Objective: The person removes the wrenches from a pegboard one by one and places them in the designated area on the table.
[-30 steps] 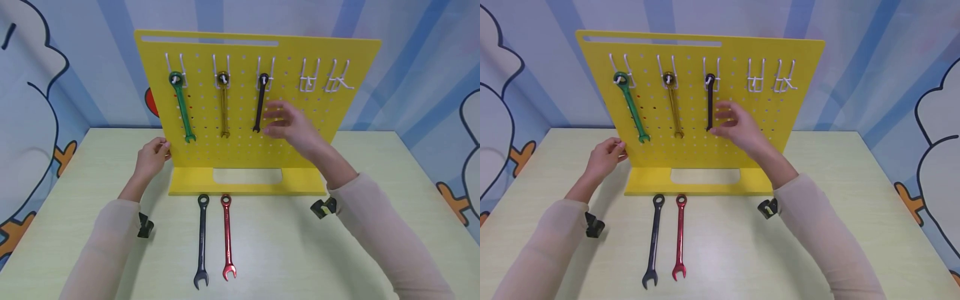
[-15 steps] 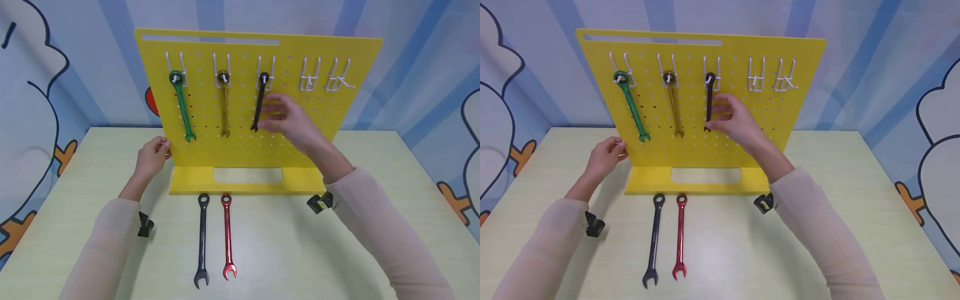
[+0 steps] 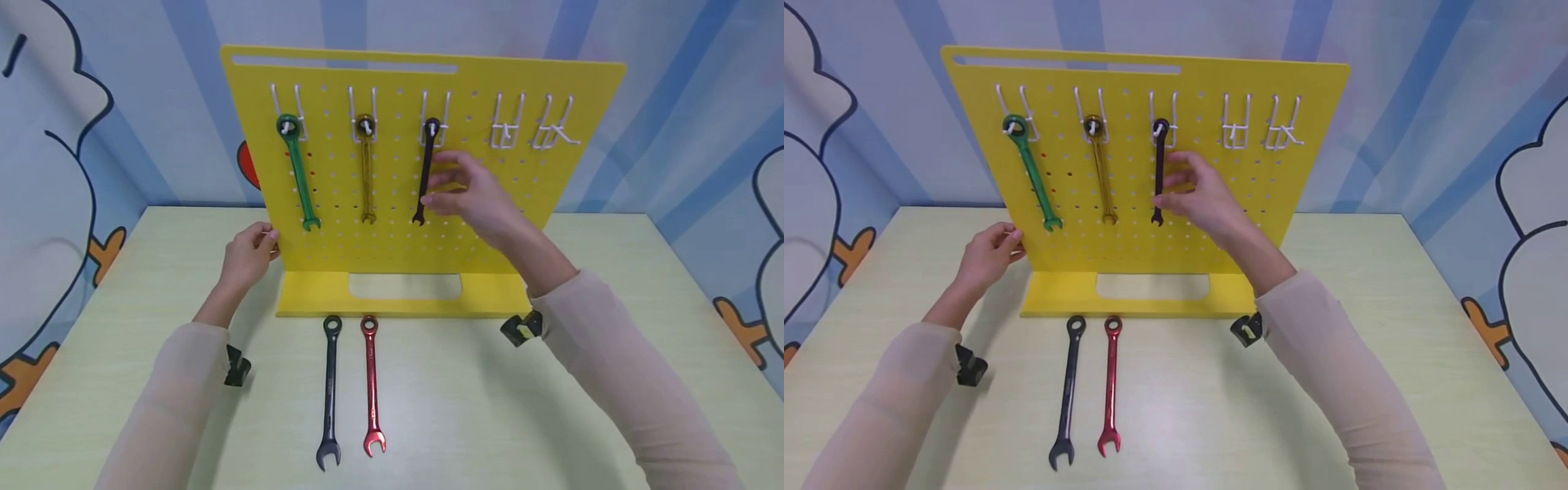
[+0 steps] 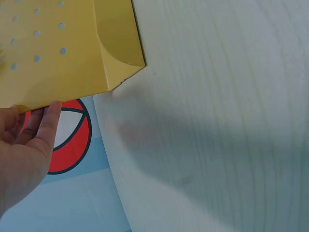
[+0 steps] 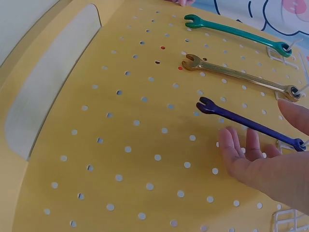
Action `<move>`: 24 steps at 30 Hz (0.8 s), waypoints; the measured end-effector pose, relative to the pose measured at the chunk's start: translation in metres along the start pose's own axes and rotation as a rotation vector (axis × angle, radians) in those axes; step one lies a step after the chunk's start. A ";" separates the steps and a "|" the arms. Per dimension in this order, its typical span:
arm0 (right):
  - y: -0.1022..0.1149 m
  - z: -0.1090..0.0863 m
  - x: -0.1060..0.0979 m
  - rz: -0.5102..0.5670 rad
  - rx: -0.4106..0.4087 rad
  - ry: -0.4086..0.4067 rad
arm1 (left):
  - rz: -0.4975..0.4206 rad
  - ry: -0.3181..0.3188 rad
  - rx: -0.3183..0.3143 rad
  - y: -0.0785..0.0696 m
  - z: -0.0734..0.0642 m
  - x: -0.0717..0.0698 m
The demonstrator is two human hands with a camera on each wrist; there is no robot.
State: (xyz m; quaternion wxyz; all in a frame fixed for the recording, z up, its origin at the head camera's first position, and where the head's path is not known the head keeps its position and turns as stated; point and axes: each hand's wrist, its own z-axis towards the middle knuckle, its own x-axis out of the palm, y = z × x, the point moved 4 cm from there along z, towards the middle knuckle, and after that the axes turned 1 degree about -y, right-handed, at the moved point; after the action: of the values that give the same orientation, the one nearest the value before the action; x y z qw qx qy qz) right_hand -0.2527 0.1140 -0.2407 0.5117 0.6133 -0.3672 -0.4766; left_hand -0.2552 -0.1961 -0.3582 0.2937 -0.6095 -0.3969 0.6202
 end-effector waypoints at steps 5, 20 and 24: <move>0.001 0.001 0.000 0.017 0.006 -0.010 | 0.006 0.001 0.006 0.000 0.000 0.000; 0.005 0.000 0.001 0.007 -0.029 -0.003 | 0.013 -0.006 0.030 0.000 0.001 0.001; 0.006 -0.001 0.002 0.017 -0.040 -0.006 | 0.013 -0.008 0.036 0.000 0.000 0.000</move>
State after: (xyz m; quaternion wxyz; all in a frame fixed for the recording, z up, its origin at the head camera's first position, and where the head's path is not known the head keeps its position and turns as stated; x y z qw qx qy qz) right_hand -0.2506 0.1117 -0.2354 0.5267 0.5984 -0.3644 -0.4814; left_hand -0.2554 -0.1958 -0.3583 0.2989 -0.6044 -0.3828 0.6315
